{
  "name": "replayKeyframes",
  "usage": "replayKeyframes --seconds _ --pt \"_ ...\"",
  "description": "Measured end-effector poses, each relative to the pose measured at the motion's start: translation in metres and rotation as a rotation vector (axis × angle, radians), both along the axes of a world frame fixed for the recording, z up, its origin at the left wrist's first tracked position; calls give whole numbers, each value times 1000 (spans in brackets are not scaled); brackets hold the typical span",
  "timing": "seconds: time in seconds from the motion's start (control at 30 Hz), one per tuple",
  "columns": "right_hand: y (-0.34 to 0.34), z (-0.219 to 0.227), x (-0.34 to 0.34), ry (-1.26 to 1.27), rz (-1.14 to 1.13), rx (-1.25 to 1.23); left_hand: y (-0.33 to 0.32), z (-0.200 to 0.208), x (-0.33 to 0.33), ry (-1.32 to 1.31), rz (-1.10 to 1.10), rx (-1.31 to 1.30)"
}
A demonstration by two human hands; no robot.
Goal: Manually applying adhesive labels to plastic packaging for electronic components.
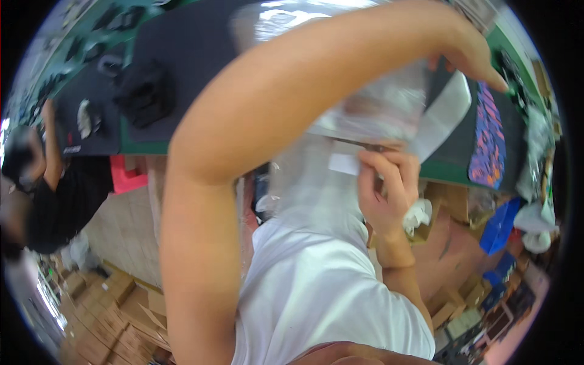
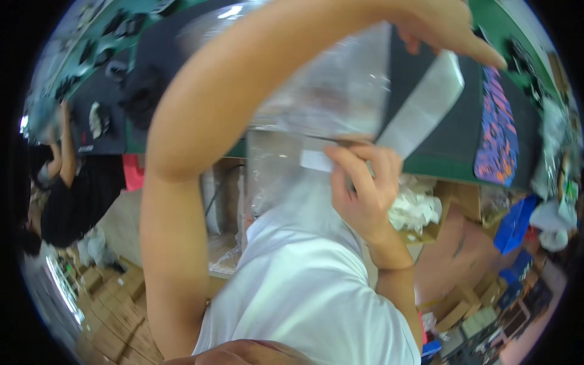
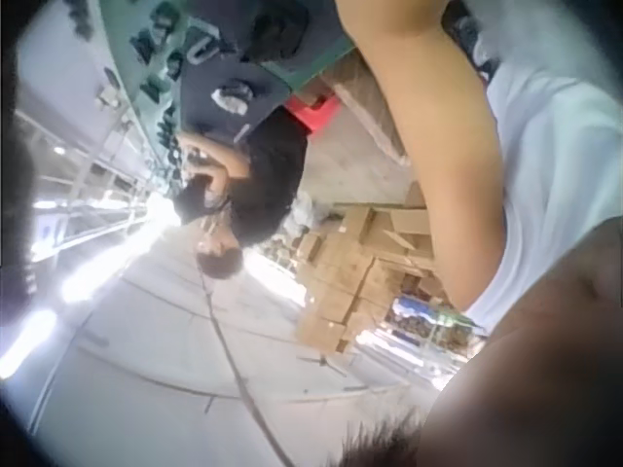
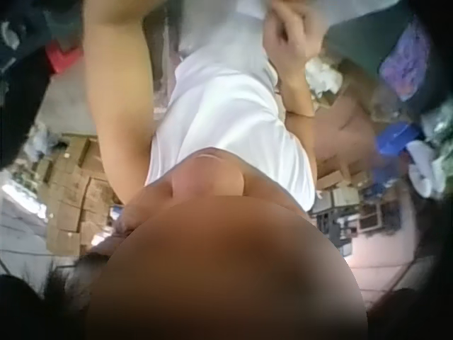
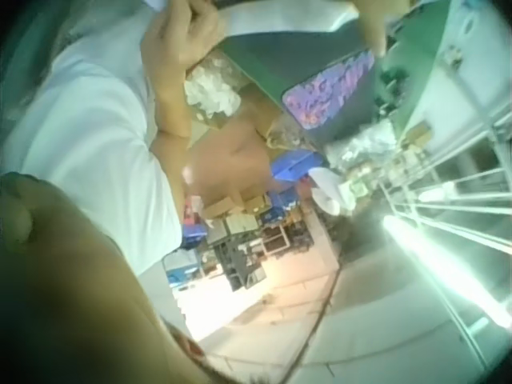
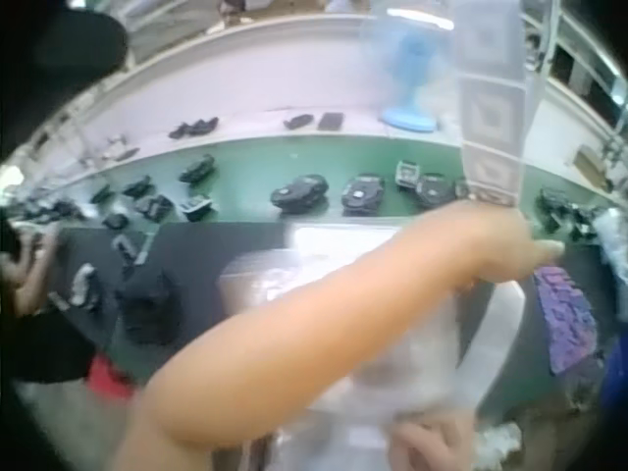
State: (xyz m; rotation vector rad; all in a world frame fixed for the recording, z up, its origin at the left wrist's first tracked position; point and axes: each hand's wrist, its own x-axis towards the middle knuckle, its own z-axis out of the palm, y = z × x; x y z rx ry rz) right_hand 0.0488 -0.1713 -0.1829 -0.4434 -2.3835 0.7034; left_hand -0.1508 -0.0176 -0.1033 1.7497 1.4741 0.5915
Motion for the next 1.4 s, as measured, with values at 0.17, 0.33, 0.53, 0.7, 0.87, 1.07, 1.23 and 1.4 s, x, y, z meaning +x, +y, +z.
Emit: replayKeyframes --seconds 0.17,0.33,0.53,0.7,0.87,1.07,1.23,1.4 --pt "-14 23 22 -583 351 194 -38 29 -8 87 72 -105" --pt "-8 30 33 -715 452 216 -28 21 -8 54 86 -139" --pt "13 56 28 -609 585 248 -34 22 -12 116 102 -67" --pt "28 67 32 -275 825 98 -32 26 -16 41 103 -94" --pt "20 48 22 -192 713 215 -31 19 -13 39 191 -68" --pt "18 18 -14 233 97 -30 -45 29 -13 46 234 135" --pt "25 2 -24 296 60 -329 -58 42 -10 -29 302 237" --pt "46 -37 -18 365 112 -348 -77 63 29 -80 221 521"
